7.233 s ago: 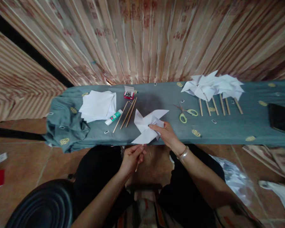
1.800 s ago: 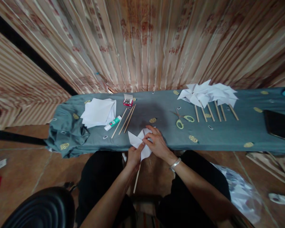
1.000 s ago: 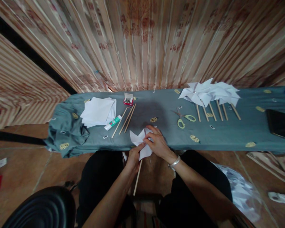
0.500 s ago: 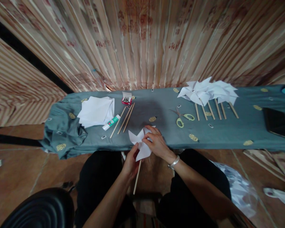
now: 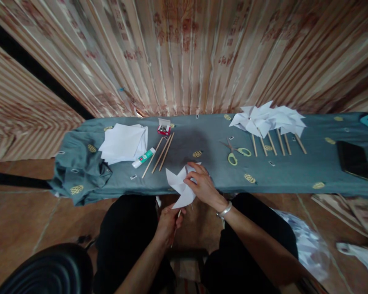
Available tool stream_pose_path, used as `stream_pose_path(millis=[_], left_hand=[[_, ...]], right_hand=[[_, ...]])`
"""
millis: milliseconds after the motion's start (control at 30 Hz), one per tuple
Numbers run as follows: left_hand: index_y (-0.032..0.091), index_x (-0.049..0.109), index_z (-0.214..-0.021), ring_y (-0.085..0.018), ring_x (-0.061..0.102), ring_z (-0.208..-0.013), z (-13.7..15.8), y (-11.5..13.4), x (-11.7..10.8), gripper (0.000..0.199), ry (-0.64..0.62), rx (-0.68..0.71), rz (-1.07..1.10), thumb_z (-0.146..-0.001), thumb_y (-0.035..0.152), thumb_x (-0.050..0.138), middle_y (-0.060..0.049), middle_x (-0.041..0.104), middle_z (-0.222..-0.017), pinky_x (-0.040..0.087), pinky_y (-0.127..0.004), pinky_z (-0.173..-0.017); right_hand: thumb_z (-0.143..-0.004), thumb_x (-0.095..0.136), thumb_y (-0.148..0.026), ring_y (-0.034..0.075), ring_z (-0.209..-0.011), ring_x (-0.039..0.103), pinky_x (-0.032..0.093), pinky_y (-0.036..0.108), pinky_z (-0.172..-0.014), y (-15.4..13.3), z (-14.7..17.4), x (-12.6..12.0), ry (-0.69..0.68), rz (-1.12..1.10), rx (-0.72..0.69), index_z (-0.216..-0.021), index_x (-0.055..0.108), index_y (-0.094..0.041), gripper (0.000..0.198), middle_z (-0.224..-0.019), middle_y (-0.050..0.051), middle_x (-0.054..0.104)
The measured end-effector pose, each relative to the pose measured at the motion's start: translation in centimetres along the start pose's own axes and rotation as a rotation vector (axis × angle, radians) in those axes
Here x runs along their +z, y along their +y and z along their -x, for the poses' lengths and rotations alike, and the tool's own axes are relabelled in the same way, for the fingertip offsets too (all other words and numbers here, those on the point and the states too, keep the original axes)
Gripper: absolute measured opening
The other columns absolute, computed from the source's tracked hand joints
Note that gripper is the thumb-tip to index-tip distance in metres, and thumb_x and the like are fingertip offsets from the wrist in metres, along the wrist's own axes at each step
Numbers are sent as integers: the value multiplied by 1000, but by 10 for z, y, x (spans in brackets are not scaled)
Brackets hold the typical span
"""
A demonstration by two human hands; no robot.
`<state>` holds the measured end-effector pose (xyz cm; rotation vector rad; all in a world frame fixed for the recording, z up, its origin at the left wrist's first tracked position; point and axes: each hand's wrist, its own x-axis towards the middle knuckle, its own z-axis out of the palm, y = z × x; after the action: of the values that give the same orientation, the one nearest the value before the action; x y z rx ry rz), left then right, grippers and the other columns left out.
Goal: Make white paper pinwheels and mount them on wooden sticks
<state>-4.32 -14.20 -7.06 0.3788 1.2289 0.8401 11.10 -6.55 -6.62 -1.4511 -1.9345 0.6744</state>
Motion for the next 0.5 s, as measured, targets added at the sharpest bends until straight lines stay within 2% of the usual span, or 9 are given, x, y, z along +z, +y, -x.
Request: stream_pose_path(millis=[233,500], left_hand=[[16,59,-49,-3,22,-34,-7,5,8,31,1,117,-126,-60,42,70,7,34,-34,11,-21,-40],[16,59,-48,-4,19,-34,-23,3,12,34,-22,96,-167,-59,47,69,7,32,-33,10,-23,-42]], right_hand=[[-86,60,-24,27,-126,47,36,47,-105,0,-4,-9,44,21,1,-80,67,-20,10,-137,12,53],[-87,59,-25,26,-127,46,36,47,-105,9,-7,-15,52,32,28,-79,67,-20,13,-136,12,55]])
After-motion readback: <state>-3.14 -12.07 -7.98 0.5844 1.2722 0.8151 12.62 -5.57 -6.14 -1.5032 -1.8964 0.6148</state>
